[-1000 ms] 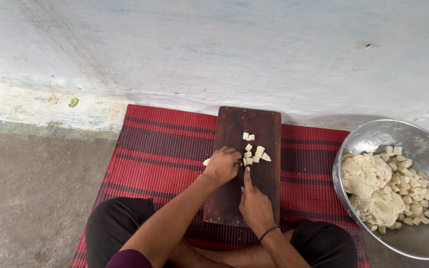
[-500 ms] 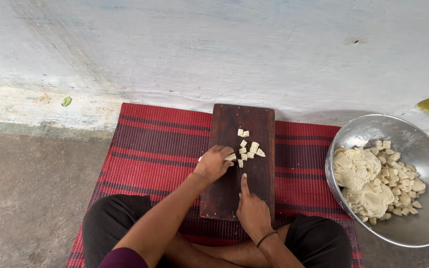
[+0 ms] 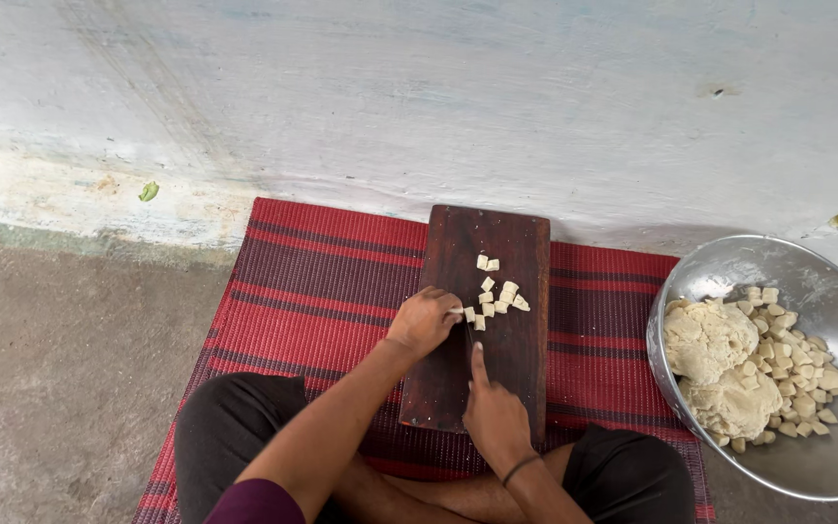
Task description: The person rolls pieces of dough into long strips on a wooden board and uses a knife to cut them into small, bite-sized pieces.
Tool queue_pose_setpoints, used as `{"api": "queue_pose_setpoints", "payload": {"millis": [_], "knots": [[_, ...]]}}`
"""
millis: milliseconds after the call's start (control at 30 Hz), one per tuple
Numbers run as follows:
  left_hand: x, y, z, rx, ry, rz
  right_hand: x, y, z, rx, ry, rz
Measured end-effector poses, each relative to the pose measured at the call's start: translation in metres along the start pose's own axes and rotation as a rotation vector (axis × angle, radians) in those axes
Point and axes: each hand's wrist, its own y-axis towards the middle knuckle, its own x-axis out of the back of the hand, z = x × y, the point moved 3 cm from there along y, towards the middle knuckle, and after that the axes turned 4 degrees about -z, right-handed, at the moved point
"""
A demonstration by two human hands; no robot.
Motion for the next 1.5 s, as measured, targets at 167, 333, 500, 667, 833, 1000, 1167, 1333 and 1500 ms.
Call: {"api": "queue_pose_setpoints", "payload": {"millis": [167,333,500,667,833,1000,1167,1333,1500], "knots": [[0.012,-0.005,0.008,0.005,-0.021,0.021,0.012,0.014,0.009,0.059,0.046,-0.080],[-0.002,-0.001,0.011,0.000,0.119,0.005,0.002,0.048,0.017,0.079,0.010,-0.104],[0.004,-0.004,0.008,-0.013,0.091,-0.021,-0.002,0.012,0.009,0.090,-0.017,-0.091],[0.020,-0.009,0.010,-0.023,-0.036,-0.002,0.009,-0.002,0.013,0.084,0.046,-0.085],[0.011,-0.008,0.018,0.022,0.033,0.029,0.014,0.036,0.033,0.082,0.057,-0.040],[0.006,-0.010,0.018,0.067,0.099,0.018,0.000,0.032,0.024,0.103,0.068,-0.058],[0.027,-0.021,0.012,0.034,0.026,0.001,-0.006,0.012,0.008,0.036,0.036,-0.007],[0.024,-0.026,0.010,0.047,0.027,-0.004,0.015,0.027,0.015,0.040,0.038,-0.105],[0.009,-0.013,0.016,0.009,0.021,-0.007,0.017,0.031,0.028,0.105,0.061,-0.117]]}}
